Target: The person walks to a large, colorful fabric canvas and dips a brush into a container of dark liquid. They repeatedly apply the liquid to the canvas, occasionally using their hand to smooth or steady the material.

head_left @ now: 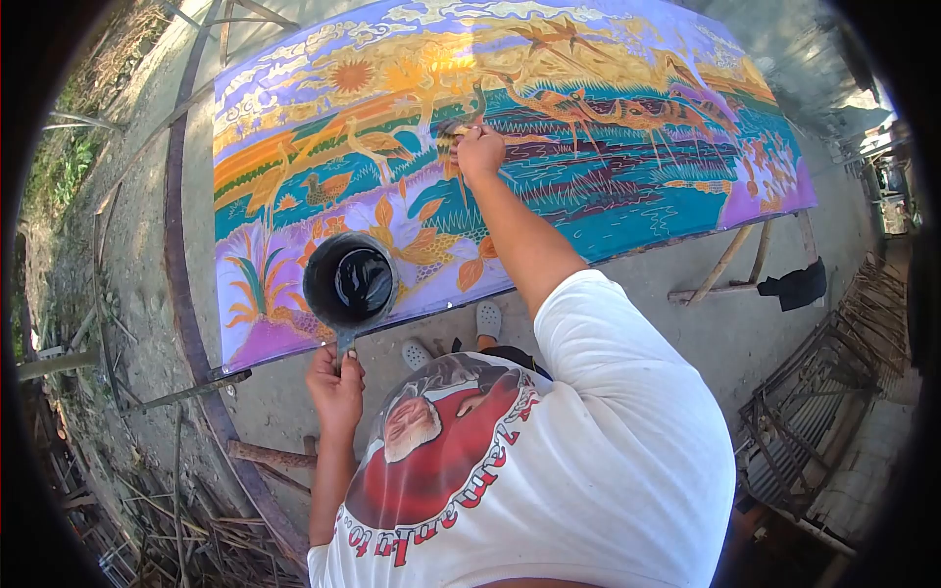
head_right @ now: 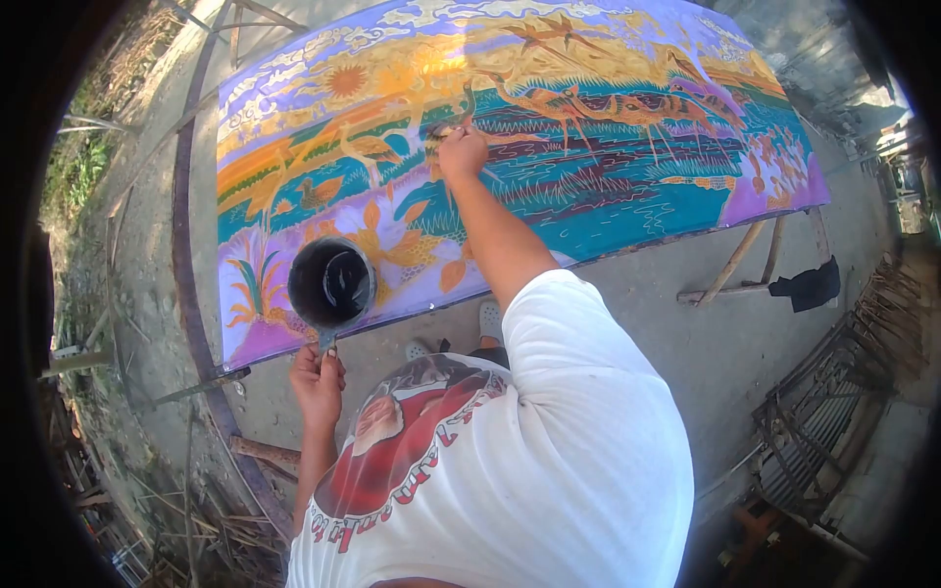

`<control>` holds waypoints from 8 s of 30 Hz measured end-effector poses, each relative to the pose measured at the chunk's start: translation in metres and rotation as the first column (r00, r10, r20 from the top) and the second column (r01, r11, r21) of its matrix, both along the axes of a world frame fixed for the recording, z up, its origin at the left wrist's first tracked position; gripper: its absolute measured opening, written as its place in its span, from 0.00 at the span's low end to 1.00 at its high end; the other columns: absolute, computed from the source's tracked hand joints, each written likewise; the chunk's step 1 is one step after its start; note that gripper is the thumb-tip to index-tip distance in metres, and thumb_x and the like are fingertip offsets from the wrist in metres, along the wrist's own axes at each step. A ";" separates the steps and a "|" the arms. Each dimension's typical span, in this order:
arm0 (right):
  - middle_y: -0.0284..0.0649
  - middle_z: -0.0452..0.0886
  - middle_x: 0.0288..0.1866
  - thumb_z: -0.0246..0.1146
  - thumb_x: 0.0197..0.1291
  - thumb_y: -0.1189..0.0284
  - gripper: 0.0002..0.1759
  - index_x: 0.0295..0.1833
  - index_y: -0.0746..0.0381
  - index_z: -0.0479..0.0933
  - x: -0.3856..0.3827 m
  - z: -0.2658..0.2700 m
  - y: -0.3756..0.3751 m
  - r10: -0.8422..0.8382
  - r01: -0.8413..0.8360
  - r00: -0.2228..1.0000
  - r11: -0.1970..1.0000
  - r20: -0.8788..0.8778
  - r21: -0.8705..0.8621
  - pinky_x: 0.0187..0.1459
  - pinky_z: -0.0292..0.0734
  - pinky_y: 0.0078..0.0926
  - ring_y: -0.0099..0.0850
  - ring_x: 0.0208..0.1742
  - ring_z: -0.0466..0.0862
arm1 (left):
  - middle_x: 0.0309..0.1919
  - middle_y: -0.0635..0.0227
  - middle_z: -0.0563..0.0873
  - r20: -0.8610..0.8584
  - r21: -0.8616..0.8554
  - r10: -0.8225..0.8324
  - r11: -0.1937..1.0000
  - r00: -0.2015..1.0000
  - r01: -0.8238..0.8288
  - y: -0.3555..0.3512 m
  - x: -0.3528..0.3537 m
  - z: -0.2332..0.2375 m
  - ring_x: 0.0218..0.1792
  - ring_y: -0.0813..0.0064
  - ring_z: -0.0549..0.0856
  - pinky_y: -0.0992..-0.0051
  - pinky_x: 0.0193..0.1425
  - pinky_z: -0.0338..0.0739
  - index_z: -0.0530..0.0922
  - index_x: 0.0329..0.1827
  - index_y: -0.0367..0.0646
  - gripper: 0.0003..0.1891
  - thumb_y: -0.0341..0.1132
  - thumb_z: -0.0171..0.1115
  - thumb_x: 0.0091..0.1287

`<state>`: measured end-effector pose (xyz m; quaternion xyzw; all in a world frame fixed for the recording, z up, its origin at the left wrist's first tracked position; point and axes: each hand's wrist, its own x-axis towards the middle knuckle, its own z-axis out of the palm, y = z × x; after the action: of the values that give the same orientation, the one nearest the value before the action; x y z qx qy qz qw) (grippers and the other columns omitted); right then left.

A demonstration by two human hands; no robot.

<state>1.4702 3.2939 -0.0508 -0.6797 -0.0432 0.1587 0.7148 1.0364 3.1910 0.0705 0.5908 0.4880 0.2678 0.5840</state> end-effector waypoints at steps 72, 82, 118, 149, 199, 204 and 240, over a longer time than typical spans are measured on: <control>0.48 0.86 0.37 0.52 0.78 0.68 0.14 0.53 0.68 0.76 -0.053 0.034 -0.048 0.019 0.063 0.967 0.948 -0.253 0.311 0.25 0.85 0.31 0.33 0.27 0.86 | 0.22 0.74 0.80 0.011 0.092 -0.085 0.992 0.996 0.083 0.087 -0.057 -0.007 0.19 0.88 0.74 0.83 0.21 0.65 0.76 0.40 0.39 0.05 0.30 0.60 0.75; 0.48 0.86 0.40 0.50 0.79 0.68 0.16 0.59 0.68 0.74 -0.049 0.014 -0.046 0.048 -0.034 0.987 0.995 -0.151 0.093 0.25 0.85 0.30 0.33 0.31 0.88 | 0.22 0.72 0.79 0.012 0.077 0.075 0.994 0.997 -0.076 0.077 -0.072 -0.008 0.17 0.88 0.72 0.83 0.20 0.64 0.76 0.40 0.38 0.05 0.30 0.59 0.76; 0.46 0.89 0.39 0.51 0.80 0.67 0.18 0.55 0.68 0.82 -0.166 0.142 -0.034 0.361 -0.379 0.924 0.907 0.128 0.182 0.30 0.86 0.26 0.26 0.30 0.87 | 0.24 0.77 0.79 -0.025 0.066 -0.247 0.967 0.969 0.248 0.168 -0.111 -0.009 0.21 0.90 0.72 0.82 0.24 0.64 0.78 0.42 0.36 0.04 0.29 0.61 0.75; 0.50 0.86 0.42 0.51 0.80 0.67 0.15 0.59 0.66 0.74 -0.207 0.016 0.073 0.182 -0.115 0.919 0.972 -0.349 0.203 0.25 0.87 0.33 0.36 0.31 0.89 | 0.23 0.75 0.79 0.029 0.063 -0.109 0.992 0.994 0.107 0.187 -0.106 -0.018 0.19 0.89 0.72 0.82 0.21 0.65 0.76 0.39 0.38 0.06 0.30 0.62 0.75; 0.44 0.87 0.35 0.55 0.77 0.72 0.13 0.54 0.67 0.81 -0.177 0.089 0.058 0.097 -0.100 0.995 0.979 0.026 0.175 0.29 0.85 0.26 0.29 0.29 0.87 | 0.22 0.76 0.79 -0.030 0.074 -0.121 0.990 0.992 0.123 0.218 -0.174 -0.020 0.20 0.90 0.73 0.83 0.22 0.64 0.77 0.42 0.37 0.04 0.28 0.59 0.75; 0.44 0.88 0.34 0.62 0.72 0.73 0.10 0.52 0.63 0.85 -0.280 0.189 0.040 0.811 -0.817 0.570 0.576 0.130 -0.015 0.33 0.84 0.30 0.33 0.32 0.89 | 0.23 0.77 0.79 -0.017 0.055 -0.189 0.980 0.982 0.189 0.221 -0.158 -0.034 0.22 0.90 0.73 0.83 0.25 0.65 0.77 0.40 0.36 0.04 0.28 0.60 0.75; 0.48 0.86 0.41 0.49 0.80 0.68 0.14 0.54 0.65 0.76 -0.271 0.010 0.150 0.040 -0.021 0.984 0.993 -0.171 0.112 0.26 0.86 0.31 0.34 0.31 0.88 | 0.23 0.76 0.80 0.029 0.064 0.027 0.998 0.999 -0.029 0.232 -0.239 -0.018 0.19 0.90 0.73 0.83 0.22 0.65 0.77 0.41 0.37 0.06 0.30 0.61 0.76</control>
<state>1.1996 3.4439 -0.0409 -0.6223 -0.0003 0.2255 0.7496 0.7976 3.4231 0.0526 0.5988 0.4791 0.2998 0.5675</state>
